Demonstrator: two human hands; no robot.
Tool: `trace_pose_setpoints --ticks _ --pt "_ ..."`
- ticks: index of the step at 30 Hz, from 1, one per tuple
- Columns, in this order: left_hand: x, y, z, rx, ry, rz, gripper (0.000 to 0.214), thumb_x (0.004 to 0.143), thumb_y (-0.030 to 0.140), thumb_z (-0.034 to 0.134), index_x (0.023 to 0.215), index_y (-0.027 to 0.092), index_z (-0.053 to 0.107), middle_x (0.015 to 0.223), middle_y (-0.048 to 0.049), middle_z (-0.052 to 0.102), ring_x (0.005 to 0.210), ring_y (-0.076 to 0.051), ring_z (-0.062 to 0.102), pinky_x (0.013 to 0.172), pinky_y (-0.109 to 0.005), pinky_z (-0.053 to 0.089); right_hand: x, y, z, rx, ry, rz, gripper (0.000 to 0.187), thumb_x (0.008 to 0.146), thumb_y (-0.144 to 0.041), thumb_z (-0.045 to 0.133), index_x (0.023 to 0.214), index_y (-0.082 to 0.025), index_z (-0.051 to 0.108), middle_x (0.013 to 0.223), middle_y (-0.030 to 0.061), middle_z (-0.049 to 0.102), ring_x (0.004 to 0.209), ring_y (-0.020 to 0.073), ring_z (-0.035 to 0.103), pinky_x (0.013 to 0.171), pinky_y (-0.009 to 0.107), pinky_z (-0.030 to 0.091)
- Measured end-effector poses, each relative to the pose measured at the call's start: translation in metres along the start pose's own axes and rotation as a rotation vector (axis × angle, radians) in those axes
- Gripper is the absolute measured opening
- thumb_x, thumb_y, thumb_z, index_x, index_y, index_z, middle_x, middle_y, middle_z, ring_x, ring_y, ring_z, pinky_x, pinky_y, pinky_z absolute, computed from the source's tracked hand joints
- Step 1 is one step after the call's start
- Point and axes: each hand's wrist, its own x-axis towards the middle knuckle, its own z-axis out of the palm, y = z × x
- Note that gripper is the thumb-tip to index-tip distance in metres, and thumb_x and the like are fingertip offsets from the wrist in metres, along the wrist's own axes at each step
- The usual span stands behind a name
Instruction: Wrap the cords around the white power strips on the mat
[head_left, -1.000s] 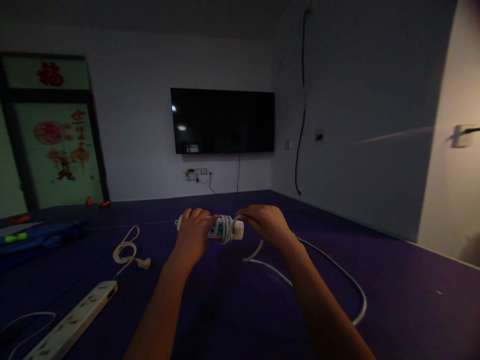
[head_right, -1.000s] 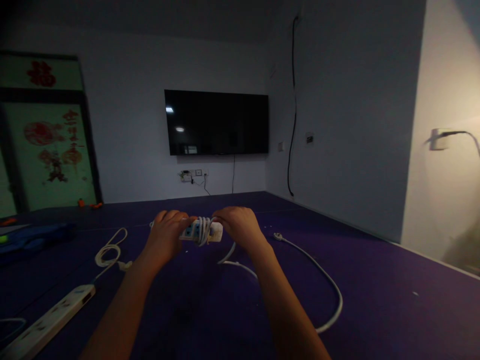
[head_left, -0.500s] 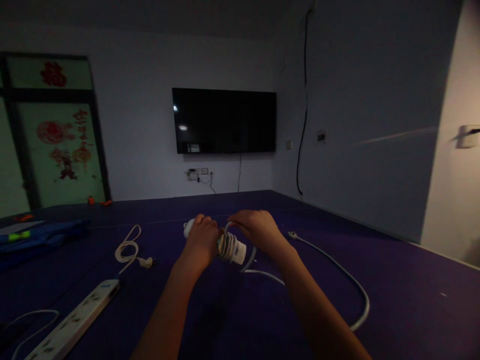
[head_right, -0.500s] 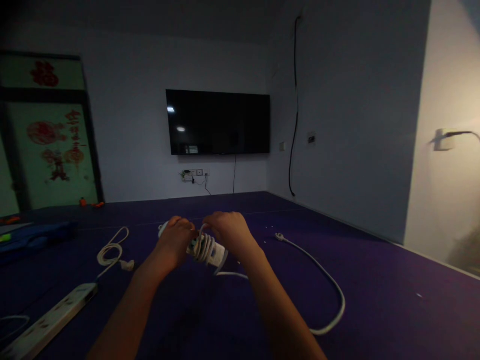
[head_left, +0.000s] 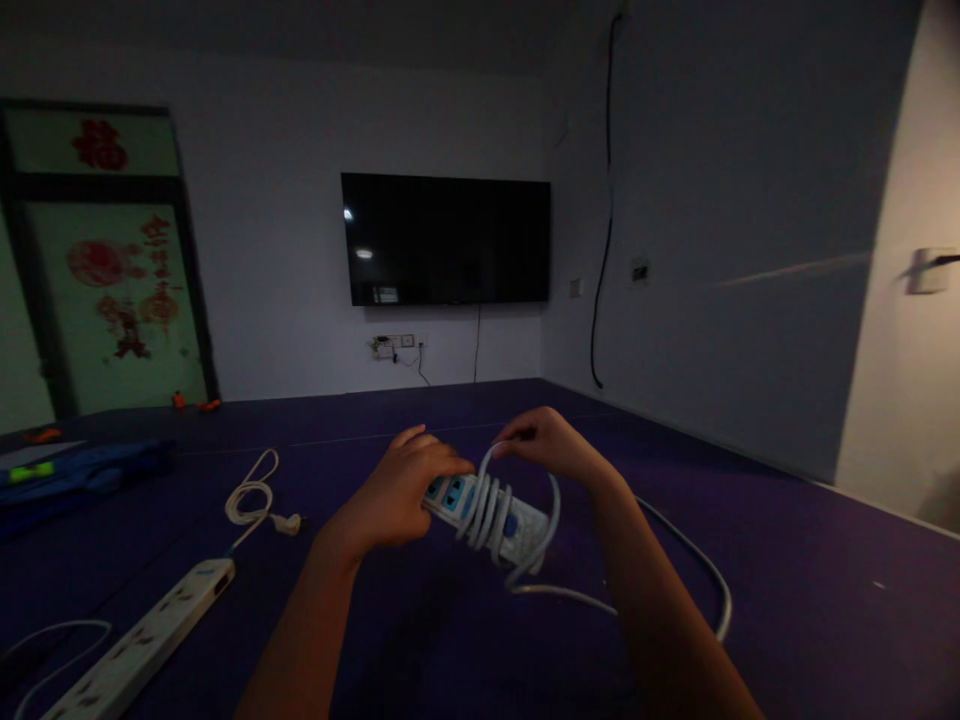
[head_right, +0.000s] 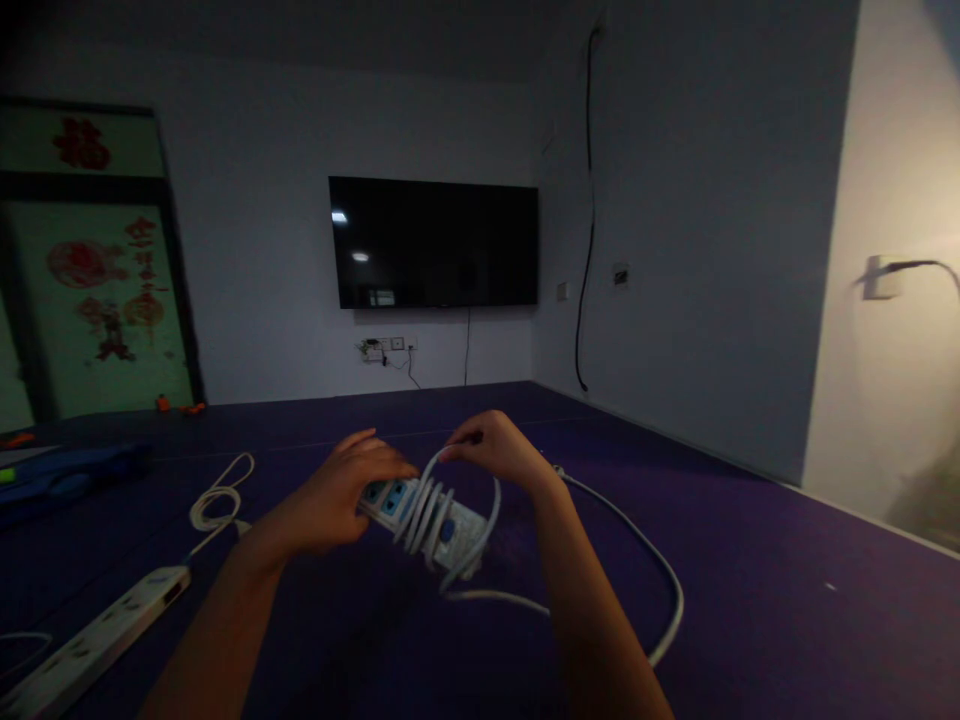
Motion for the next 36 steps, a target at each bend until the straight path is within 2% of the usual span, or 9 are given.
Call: trace_pose_setpoints --ticks 3,6,12,15,18,23,28,34,36 --pt "-0.002 0.002 -0.003 -0.095 0.011 0.015 0.07 0.054 0.0 0.051 0.117 0.028 0.055 0.11 0.0008 0.064 0.107 -0.019 0.053 0.109 -0.046 0.017 0.0 0.004 0.0 0.151 -0.077 0.051 0.02 0.063 -0.033 0.073 0.066 -0.013 0.072 0.046 -0.002 0.054 0.041 0.0056 0.039 0.042 0.021 0.027" --pt "-0.003 0.005 -0.006 -0.161 0.024 0.02 0.08 0.058 0.003 0.052 0.132 0.032 0.043 0.109 0.0002 0.064 0.104 -0.02 0.053 0.106 -0.046 0.021 0.001 0.007 0.001 0.249 -0.126 0.087 0.025 0.062 -0.037 0.073 0.067 -0.012 0.071 0.041 -0.0044 0.048 0.038 0.0047 0.035 0.039 0.02 0.025" --pt "0.001 0.002 -0.003 -0.104 0.014 0.015 0.07 0.061 0.006 0.053 0.123 0.037 0.053 0.103 0.0026 0.065 0.102 -0.02 0.054 0.099 -0.043 0.029 0.002 0.012 0.003 0.266 -0.16 0.109 0.027 0.065 -0.037 0.072 0.072 -0.011 0.071 0.045 -0.0033 0.051 0.038 0.005 0.038 0.039 0.02 0.028" --pt "0.002 -0.004 -0.001 0.015 0.083 -0.082 0.072 0.057 0.005 0.052 0.122 0.035 0.054 0.103 0.0011 0.066 0.099 -0.021 0.054 0.095 -0.044 0.031 0.003 0.012 0.003 0.271 -0.145 0.111 0.029 0.065 -0.033 0.072 0.084 -0.011 0.071 0.057 -0.0002 0.06 0.046 0.0063 0.046 0.044 0.02 0.035" --pt "0.0 -0.009 -0.002 0.122 0.155 -0.174 0.074 0.056 0.004 0.051 0.123 0.035 0.054 0.102 0.0003 0.066 0.099 -0.022 0.054 0.095 -0.044 0.03 0.003 0.011 0.001 0.295 -0.119 0.127 0.044 0.065 -0.028 0.072 0.106 -0.013 0.066 0.073 0.0027 0.066 0.054 0.0077 0.052 0.048 0.02 0.039" --pt "-0.003 -0.018 -0.004 0.126 0.241 -0.254 0.073 0.056 0.004 0.051 0.122 0.034 0.055 0.101 -0.0003 0.066 0.099 -0.023 0.055 0.094 -0.046 0.031 0.003 0.015 -0.002 0.347 -0.047 0.16 0.047 0.072 -0.019 0.064 0.119 -0.014 0.059 0.071 0.0017 0.065 0.051 0.0074 0.052 0.048 0.02 0.042" --pt "-0.002 -0.015 -0.007 -0.191 0.251 -0.201 0.07 0.055 0.007 0.058 0.12 0.033 0.057 0.105 -0.0008 0.066 0.098 -0.024 0.055 0.091 -0.046 0.037 0.009 0.021 0.005 0.357 0.085 0.16 0.037 0.077 -0.018 0.054 0.113 -0.013 0.063 0.074 0.0042 0.067 0.05 0.0091 0.054 0.051 0.024 0.045" --pt "0.001 -0.005 -0.007 -0.884 0.343 -0.245 0.071 0.051 0.004 0.063 0.12 0.023 0.059 0.12 -0.0064 0.062 0.102 -0.024 0.057 0.086 -0.04 0.045 0.017 0.023 0.02 0.339 0.076 -0.023 0.009 0.066 -0.019 0.061 0.067 -0.014 0.068 0.066 0.0022 0.065 0.066 0.0153 0.057 0.064 0.028 0.047" --pt "0.003 -0.005 -0.007 -1.032 0.41 -0.303 0.073 0.048 0.003 0.064 0.119 0.019 0.059 0.117 -0.0073 0.064 0.103 -0.025 0.058 0.086 -0.039 0.045 0.02 0.024 0.024 0.272 0.104 -0.056 0.013 0.069 -0.018 0.055 0.061 -0.014 0.065 0.062 0.0017 0.062 0.062 0.0134 0.054 0.061 0.025 0.045"
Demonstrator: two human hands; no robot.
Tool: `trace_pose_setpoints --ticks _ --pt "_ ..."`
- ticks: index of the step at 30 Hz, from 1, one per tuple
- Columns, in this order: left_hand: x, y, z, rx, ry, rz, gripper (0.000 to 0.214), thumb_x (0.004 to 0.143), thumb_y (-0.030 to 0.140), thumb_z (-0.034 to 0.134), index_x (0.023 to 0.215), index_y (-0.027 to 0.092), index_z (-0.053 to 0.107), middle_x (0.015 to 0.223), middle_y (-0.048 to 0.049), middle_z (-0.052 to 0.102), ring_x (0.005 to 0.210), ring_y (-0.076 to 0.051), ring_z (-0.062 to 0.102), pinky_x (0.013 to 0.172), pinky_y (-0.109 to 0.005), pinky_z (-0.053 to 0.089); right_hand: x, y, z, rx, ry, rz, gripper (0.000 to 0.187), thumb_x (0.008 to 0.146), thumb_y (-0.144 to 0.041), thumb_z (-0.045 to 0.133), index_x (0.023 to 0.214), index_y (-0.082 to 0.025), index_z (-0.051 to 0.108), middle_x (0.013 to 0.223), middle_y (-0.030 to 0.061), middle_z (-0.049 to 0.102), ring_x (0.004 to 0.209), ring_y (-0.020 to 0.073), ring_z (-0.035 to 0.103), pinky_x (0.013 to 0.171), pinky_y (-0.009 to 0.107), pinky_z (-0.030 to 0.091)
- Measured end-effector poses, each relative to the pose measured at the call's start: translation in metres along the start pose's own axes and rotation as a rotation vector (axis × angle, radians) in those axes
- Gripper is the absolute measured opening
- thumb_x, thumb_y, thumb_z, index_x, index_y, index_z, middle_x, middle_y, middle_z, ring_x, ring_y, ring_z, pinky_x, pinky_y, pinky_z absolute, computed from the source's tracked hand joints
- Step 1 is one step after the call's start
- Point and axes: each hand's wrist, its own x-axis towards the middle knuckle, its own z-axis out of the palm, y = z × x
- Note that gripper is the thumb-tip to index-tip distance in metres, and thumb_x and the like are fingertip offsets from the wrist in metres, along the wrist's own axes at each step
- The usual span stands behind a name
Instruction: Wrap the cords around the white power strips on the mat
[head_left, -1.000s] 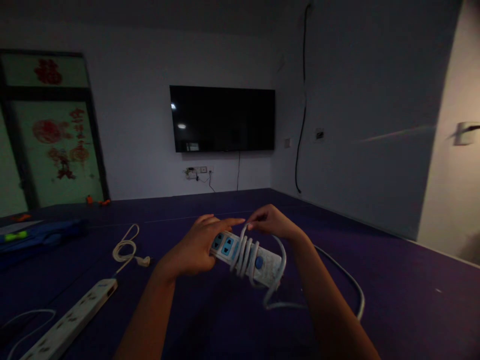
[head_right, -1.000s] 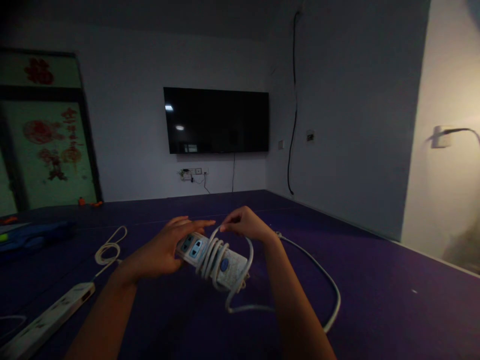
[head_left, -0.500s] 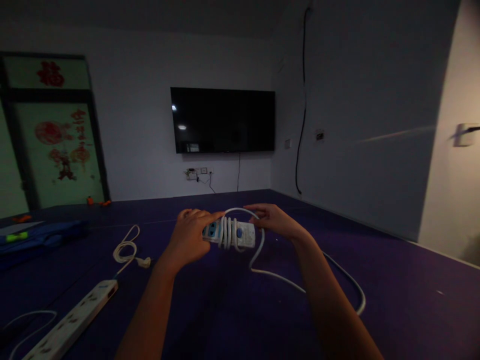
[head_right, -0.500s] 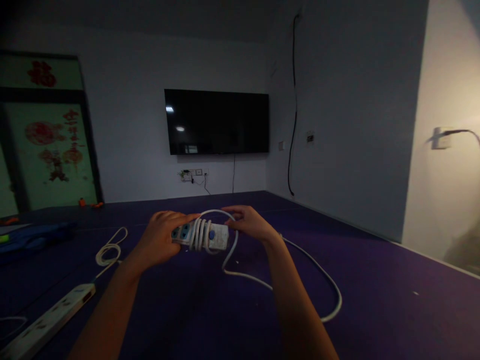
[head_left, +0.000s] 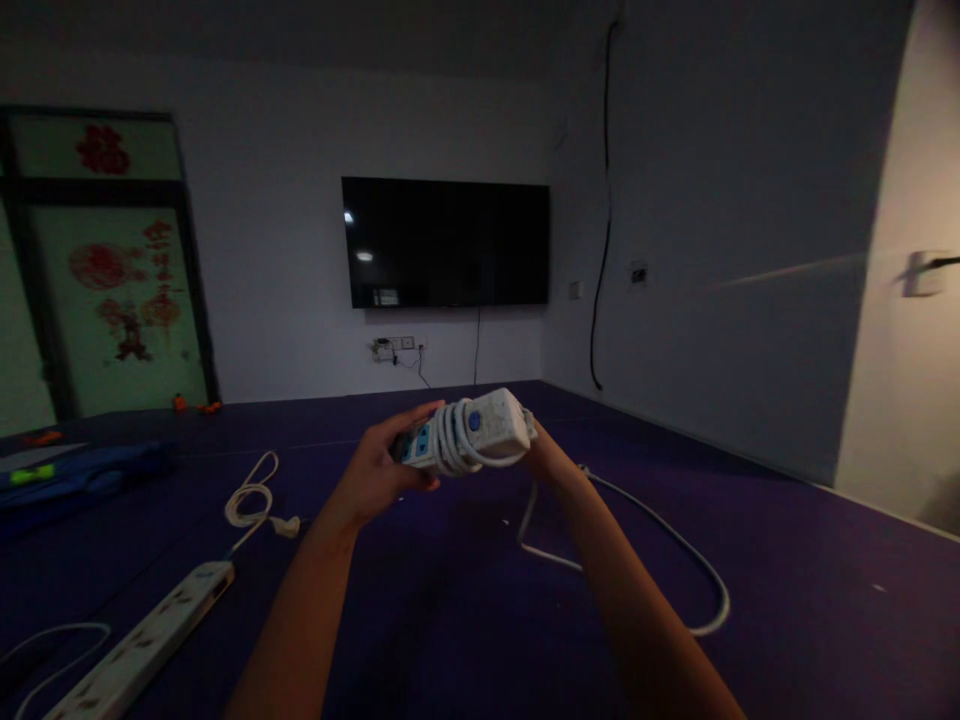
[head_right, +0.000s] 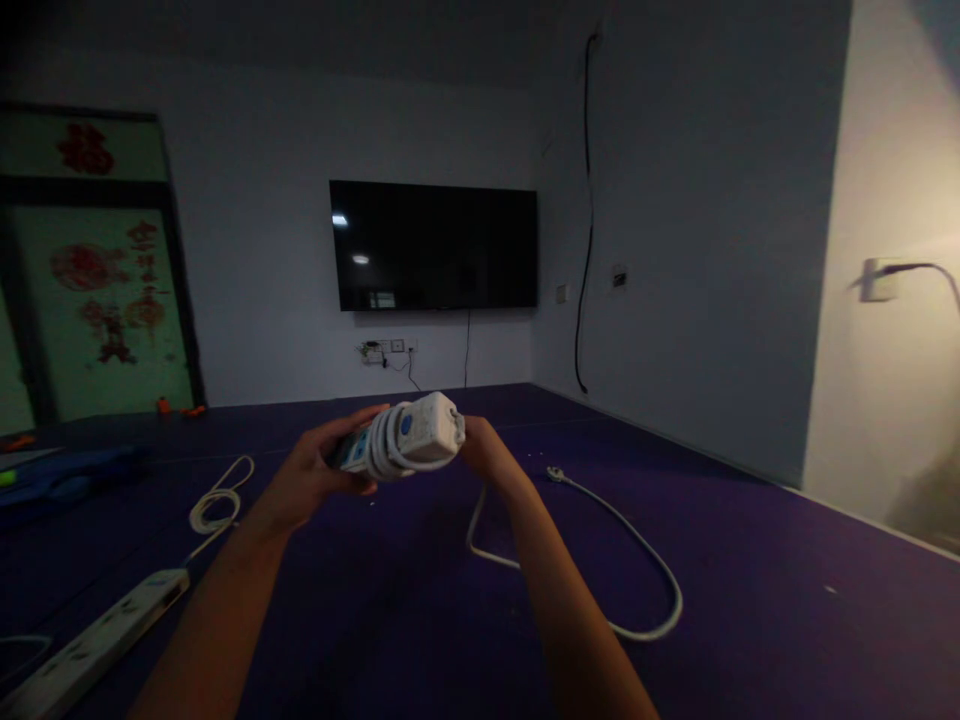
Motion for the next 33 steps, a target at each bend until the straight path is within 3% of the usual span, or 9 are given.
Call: trace_pose_setpoints --ticks 4,8,12,17,24,29,33 --pt "0.005 -0.002 -0.002 -0.173 0.187 -0.05 0.071 0.041 0.001 0.067 0.109 0.019 0.065 0.105 -0.0033 0.069 0.1 -0.023 0.059 0.088 -0.035 0.044 0.002 0.004 0.007 -0.112 0.019 -0.046 0.028 0.074 -0.015 0.044 0.085 -0.011 0.069 0.062 0.0011 0.059 0.056 0.0102 0.048 0.057 0.023 0.04" --pt "0.007 -0.005 0.0 -0.301 0.25 -0.145 0.064 0.038 0.002 0.066 0.099 0.022 0.069 0.085 0.0016 0.071 0.085 -0.019 0.062 0.079 -0.032 0.046 0.004 0.01 0.013 -0.167 0.042 -0.026 0.04 0.072 -0.013 0.041 0.101 -0.008 0.068 0.061 -0.0001 0.058 0.055 0.0097 0.046 0.056 0.022 0.038" --pt "0.004 -0.003 0.003 -0.335 0.196 -0.234 0.069 0.04 0.003 0.063 0.106 0.022 0.066 0.078 0.0009 0.071 0.077 -0.02 0.063 0.074 -0.033 0.048 0.004 0.012 0.011 -0.21 0.106 -0.024 0.037 0.077 -0.019 0.041 0.097 -0.008 0.07 0.06 0.0011 0.059 0.055 0.011 0.048 0.057 0.023 0.038" --pt "0.002 -0.001 -0.009 -0.346 0.147 -0.257 0.057 0.051 0.013 0.056 0.107 0.014 0.064 0.095 -0.0093 0.071 0.1 -0.031 0.061 0.082 -0.043 0.049 -0.002 -0.012 0.007 -0.305 0.124 -0.079 0.035 0.08 -0.017 0.042 0.1 -0.014 0.07 0.064 0.0012 0.063 0.062 0.0131 0.054 0.064 0.025 0.042" --pt "0.011 -0.014 -0.03 -0.31 0.248 -0.281 0.054 0.057 0.018 0.054 0.11 0.014 0.063 0.1 -0.0118 0.069 0.102 -0.032 0.061 0.078 -0.042 0.051 -0.011 -0.053 0.014 -0.446 0.108 -0.015 0.023 0.082 -0.025 0.053 0.086 -0.015 0.074 0.06 0.0038 0.067 0.059 0.0144 0.059 0.061 0.025 0.041" --pt "0.015 -0.022 -0.02 -0.343 0.365 -0.313 0.047 0.05 0.01 0.064 0.095 0.017 0.066 0.086 -0.0053 0.071 0.084 -0.024 0.065 0.071 -0.035 0.05 -0.014 -0.059 0.013 -0.558 0.169 -0.027 0.019 0.08 -0.025 0.058 0.077 -0.017 0.075 0.073 0.0076 0.072 0.066 0.0176 0.063 0.061 0.027 0.041" --pt "0.019 -0.029 -0.008 -0.326 0.498 -0.258 0.063 0.041 0.005 0.072 0.101 0.017 0.062 0.074 0.0004 0.069 0.074 -0.019 0.064 0.07 -0.03 0.048 -0.016 -0.063 0.015 -0.581 0.154 -0.019 0.018 0.079 -0.025 0.059 0.076 -0.017 0.075 0.071 0.008 0.072 0.063 0.0172 0.062 0.058 0.026 0.04"
